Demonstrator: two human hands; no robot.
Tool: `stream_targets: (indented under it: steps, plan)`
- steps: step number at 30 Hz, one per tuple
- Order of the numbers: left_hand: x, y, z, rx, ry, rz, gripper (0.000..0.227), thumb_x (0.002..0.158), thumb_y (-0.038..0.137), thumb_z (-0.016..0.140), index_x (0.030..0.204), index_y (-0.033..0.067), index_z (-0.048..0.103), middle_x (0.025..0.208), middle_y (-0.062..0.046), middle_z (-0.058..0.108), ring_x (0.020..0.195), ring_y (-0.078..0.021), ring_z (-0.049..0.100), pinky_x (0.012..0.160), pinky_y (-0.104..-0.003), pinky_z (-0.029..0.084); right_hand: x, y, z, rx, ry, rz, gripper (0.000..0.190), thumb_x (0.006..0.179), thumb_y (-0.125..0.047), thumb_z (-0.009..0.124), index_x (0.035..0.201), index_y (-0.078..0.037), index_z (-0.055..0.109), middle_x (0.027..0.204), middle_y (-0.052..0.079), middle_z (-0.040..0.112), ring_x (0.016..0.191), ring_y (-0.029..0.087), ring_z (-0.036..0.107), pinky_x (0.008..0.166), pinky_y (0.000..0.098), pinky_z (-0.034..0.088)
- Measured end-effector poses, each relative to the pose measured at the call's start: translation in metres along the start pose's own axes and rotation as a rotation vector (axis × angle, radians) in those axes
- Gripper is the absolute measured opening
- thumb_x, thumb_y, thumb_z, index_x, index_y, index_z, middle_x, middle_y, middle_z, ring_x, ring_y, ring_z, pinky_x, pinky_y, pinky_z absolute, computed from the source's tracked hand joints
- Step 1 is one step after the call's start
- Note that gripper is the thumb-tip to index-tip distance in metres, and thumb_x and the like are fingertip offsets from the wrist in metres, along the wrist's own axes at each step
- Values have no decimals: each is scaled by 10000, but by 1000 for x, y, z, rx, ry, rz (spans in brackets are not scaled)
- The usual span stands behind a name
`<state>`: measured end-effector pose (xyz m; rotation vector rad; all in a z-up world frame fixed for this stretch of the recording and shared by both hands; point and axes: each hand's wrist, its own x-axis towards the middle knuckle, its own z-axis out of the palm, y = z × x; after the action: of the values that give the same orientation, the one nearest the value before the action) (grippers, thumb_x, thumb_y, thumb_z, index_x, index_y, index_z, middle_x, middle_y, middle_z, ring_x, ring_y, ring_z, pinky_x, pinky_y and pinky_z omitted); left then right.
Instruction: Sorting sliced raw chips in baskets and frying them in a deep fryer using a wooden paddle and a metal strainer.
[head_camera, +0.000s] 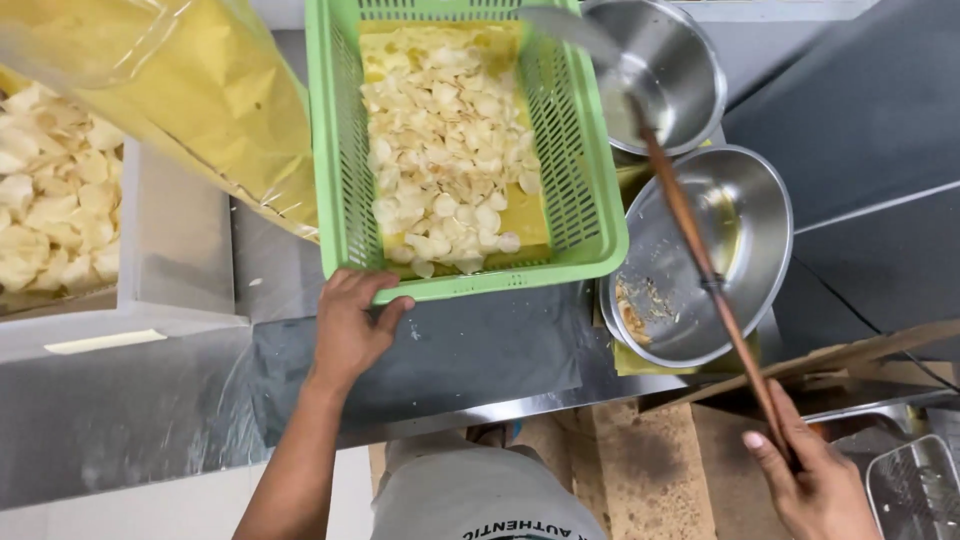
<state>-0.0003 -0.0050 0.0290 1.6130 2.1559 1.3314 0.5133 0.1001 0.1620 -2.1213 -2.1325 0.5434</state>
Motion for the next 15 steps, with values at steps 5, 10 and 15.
stream_targets:
  steps: [5, 10, 15]
  plan:
    - [-3, -2, 2, -5, 20, 14, 269, 881, 290, 834, 1072, 121, 749, 978, -10, 735, 953, -245, 612, 883, -405, 464, 29, -70, 0, -65, -355, -237, 721, 881, -361, 631, 1571, -301, 429, 1428, 16, 673, 1235, 214, 707, 929, 362, 556]
    - [-5, -6, 5, 18, 27, 19, 295, 905, 372, 790, 1075, 134, 750, 988, 5, 747, 959, -244, 613, 870, -397, 462, 59, -119, 22, -191, -292, -309, 673, 957, -315, 576, 1600, -268, 384, 1122, 184, 687, 900, 420, 702, 737, 476, 489]
    - [-6, -8, 7, 23, 27, 17, 304, 914, 369, 778, 1103, 132, 756, 1017, 4, 758, 995, -240, 617, 904, -399, 462, 70, -114, 18, -255, -192, -425, 697, 994, -292, 553, 1638, -141, 332, 871, 206, 687, 619, 365, 715, 738, 513, 675]
